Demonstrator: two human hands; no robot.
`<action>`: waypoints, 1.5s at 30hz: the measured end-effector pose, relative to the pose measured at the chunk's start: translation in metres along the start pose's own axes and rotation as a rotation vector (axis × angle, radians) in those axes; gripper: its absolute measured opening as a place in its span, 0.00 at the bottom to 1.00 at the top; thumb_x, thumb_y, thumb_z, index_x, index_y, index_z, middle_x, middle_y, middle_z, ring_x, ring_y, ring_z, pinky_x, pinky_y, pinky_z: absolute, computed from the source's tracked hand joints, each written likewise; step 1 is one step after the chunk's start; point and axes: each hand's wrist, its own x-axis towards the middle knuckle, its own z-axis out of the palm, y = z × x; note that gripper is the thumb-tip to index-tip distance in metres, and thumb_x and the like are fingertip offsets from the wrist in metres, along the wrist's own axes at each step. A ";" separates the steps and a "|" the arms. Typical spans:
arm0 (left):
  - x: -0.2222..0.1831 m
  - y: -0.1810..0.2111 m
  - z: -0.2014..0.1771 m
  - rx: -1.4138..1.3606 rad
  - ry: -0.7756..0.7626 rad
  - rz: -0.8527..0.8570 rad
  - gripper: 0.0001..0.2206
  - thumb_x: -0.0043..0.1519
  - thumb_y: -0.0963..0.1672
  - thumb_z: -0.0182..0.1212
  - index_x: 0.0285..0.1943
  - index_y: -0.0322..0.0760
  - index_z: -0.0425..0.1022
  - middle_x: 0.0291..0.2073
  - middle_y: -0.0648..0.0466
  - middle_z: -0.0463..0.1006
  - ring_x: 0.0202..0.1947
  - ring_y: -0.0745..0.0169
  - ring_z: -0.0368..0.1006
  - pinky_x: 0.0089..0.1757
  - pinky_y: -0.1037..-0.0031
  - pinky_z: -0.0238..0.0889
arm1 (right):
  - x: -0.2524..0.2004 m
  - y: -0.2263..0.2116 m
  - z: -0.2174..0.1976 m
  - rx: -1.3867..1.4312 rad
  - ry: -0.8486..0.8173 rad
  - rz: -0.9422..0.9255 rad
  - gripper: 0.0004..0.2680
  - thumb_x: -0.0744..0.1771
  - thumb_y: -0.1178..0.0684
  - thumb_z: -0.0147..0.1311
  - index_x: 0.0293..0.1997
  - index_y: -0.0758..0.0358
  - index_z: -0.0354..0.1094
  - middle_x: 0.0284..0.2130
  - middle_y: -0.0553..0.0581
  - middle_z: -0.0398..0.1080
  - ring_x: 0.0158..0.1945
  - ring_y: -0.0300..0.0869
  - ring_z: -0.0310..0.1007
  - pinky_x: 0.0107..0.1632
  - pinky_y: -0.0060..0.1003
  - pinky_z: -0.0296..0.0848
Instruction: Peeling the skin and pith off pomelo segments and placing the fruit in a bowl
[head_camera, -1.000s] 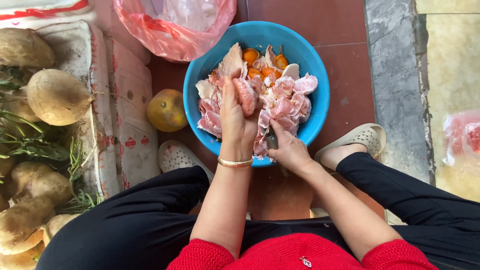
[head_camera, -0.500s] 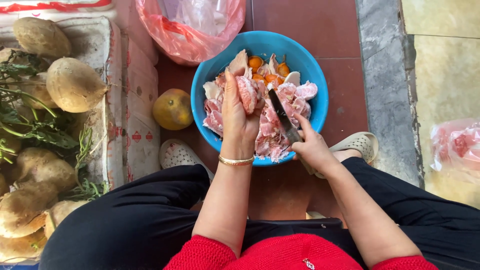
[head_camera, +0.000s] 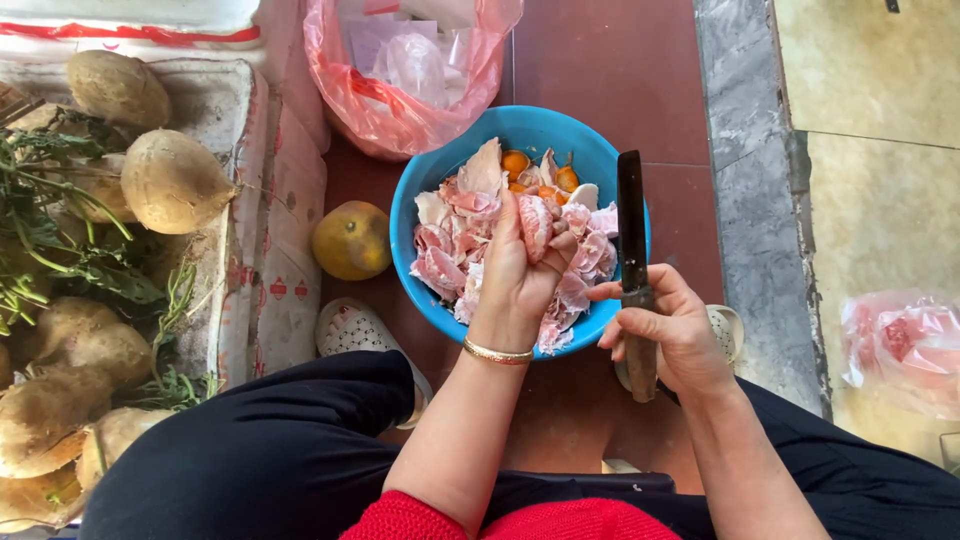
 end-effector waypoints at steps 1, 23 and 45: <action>-0.002 -0.001 0.001 -0.001 0.001 0.003 0.17 0.70 0.56 0.53 0.52 0.44 0.70 0.33 0.47 0.69 0.32 0.61 0.67 0.32 0.83 0.59 | -0.002 -0.004 0.005 0.000 -0.002 0.002 0.14 0.62 0.66 0.60 0.52 0.69 0.65 0.42 0.77 0.76 0.24 0.52 0.82 0.20 0.37 0.80; -0.033 -0.009 0.045 -0.054 0.149 -0.105 0.23 0.66 0.58 0.58 0.26 0.45 0.66 0.22 0.56 0.66 0.24 0.69 0.63 0.24 0.90 0.52 | -0.018 -0.016 0.020 -0.906 -0.158 -0.196 0.26 0.66 0.49 0.58 0.75 0.53 0.57 0.28 0.56 0.76 0.26 0.39 0.71 0.31 0.35 0.71; -0.063 -0.015 0.136 0.043 0.358 0.071 0.22 0.63 0.56 0.65 0.23 0.43 0.68 0.15 0.55 0.70 0.18 0.65 0.68 0.24 0.79 0.68 | -0.001 -0.037 0.061 -1.256 -0.031 -0.420 0.23 0.66 0.40 0.58 0.71 0.40 0.64 0.39 0.52 0.76 0.41 0.54 0.79 0.37 0.49 0.78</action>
